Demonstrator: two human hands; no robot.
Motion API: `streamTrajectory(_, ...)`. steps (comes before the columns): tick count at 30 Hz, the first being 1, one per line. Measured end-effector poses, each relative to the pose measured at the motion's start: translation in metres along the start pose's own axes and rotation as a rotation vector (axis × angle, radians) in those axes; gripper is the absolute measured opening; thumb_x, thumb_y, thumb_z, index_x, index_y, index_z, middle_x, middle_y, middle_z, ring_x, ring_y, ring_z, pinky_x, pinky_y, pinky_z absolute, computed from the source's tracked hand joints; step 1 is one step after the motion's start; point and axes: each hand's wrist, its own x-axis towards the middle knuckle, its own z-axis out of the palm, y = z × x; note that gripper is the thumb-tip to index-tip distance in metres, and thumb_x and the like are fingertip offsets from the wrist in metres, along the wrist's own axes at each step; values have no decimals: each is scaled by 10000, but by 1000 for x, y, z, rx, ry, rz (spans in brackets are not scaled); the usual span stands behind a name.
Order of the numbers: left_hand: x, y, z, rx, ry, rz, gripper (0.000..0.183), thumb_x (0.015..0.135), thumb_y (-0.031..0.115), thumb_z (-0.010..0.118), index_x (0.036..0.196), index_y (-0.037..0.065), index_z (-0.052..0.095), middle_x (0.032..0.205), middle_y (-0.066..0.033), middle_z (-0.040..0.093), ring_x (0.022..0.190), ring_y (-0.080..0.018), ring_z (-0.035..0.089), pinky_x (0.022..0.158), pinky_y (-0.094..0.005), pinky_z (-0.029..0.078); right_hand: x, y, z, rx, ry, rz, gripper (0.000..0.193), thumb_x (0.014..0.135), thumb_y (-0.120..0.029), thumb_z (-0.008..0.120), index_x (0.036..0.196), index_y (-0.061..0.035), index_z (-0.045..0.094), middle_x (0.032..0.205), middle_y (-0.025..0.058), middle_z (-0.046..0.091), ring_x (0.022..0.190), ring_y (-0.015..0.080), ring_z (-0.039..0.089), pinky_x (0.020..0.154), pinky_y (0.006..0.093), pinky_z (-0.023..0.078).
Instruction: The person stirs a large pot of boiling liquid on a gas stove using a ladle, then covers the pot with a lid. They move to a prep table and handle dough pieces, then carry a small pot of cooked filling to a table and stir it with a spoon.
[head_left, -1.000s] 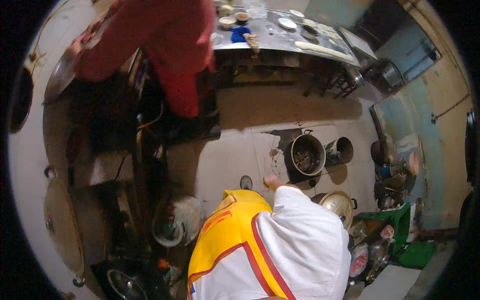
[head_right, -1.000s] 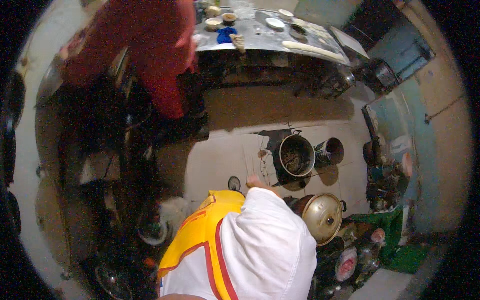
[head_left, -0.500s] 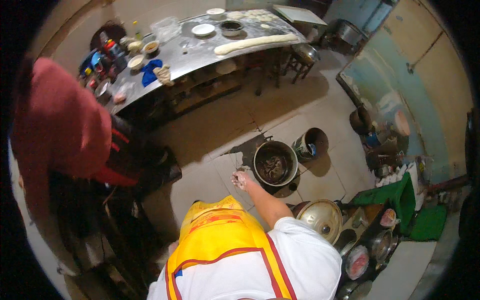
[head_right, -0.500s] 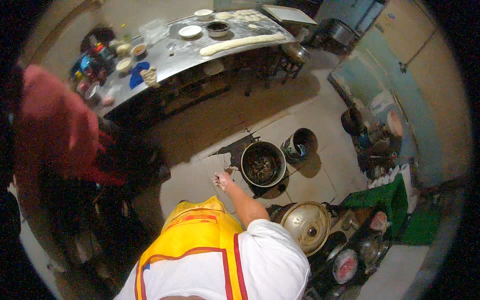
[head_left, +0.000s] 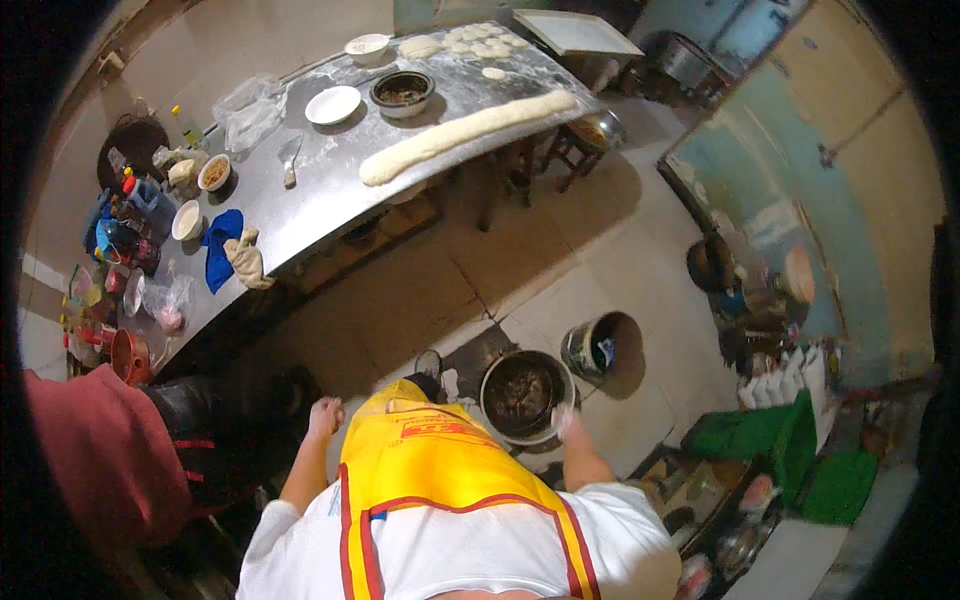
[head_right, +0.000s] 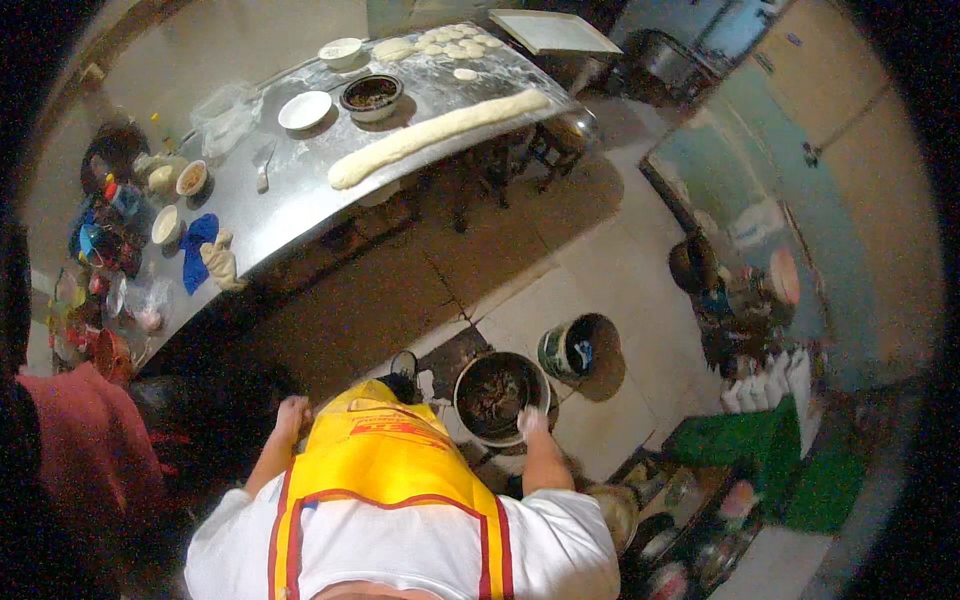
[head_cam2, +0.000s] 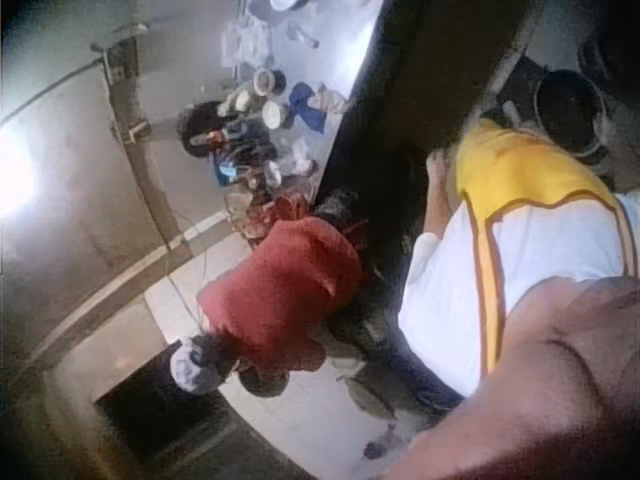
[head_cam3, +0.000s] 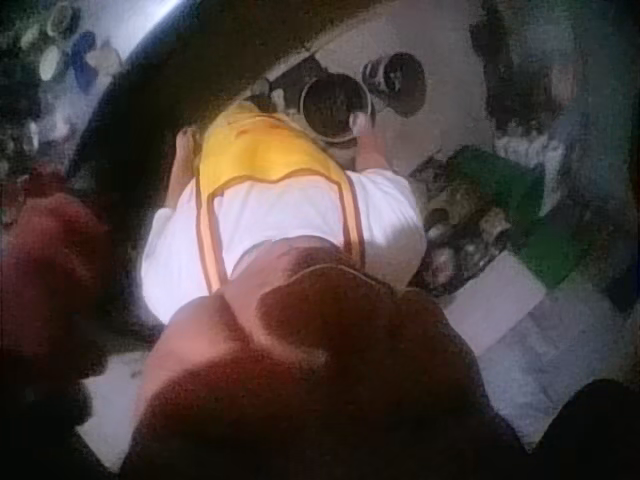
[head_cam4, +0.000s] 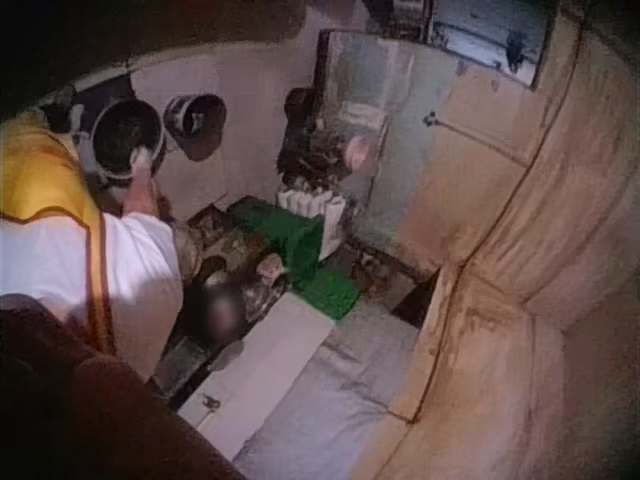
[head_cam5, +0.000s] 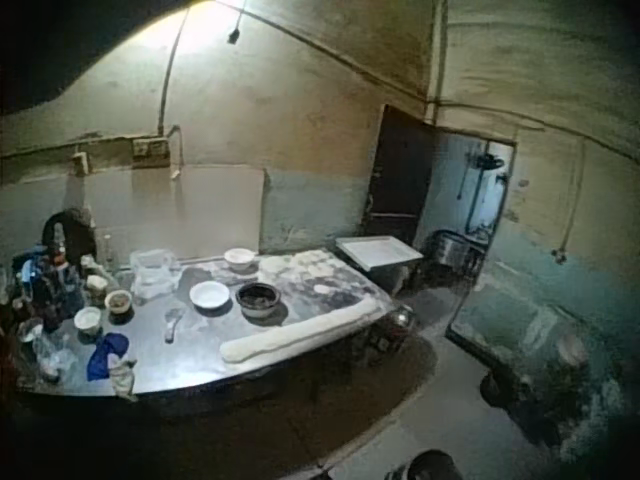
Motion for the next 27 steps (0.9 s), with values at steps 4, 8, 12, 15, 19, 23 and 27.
streamTrajectory(4,73,165,79,14,-98,245,205,950,213,577,837,42,580,659,-18,527,573,-128,485,534,-279,408,-29,14,5,586,-191,183,273,994,-248,433,998,-32,600,918,117,582,861,270,590,725,398,509)
streamTrajectory(8,134,331,172,258,-228,454,206,948,202,564,842,26,580,733,-10,560,645,-111,517,595,-276,452,-2,22,-50,948,-210,372,290,997,-272,424,1094,-37,564,1031,113,565,944,271,577,788,395,491)
streamTrajectory(12,202,466,261,420,-253,686,299,985,293,572,955,-1,618,768,-17,584,724,-148,534,694,-311,467,68,59,-121,1502,-155,560,337,1000,-297,415,1190,-43,527,1144,110,549,1026,272,564,851,391,472)
streamTrajectory(15,265,547,329,434,-130,784,311,976,290,578,1051,-6,635,890,-60,657,865,-143,603,807,-313,484,130,108,-174,2038,-87,724,385,1002,-315,409,1262,-46,500,1229,107,536,1088,272,554,898,388,458)
streamTrajectory(19,376,633,403,367,138,938,301,943,286,596,1051,10,650,1011,-185,669,988,-343,644,878,-414,503,227,206,-263,2398,-11,892,460,1006,-339,400,1358,-51,464,1342,104,520,1171,273,541,961,385,440)
streamTrajectory(23,477,683,443,527,354,768,405,904,291,602,1206,21,588,1264,-239,560,1187,-378,538,1017,-447,430,336,318,-400,2337,120,793,542,1009,-364,391,1454,-56,428,1455,100,503,1253,273,528,1024,381,421)
streamTrajectory(27,533,709,463,783,602,737,528,909,339,584,1286,-25,520,1383,-244,483,1299,-377,448,1087,-462,369,439,382,-581,2117,247,392,329,963,-218,560,1264,-87,538,1097,93,652,869,230,647,734,369,548)
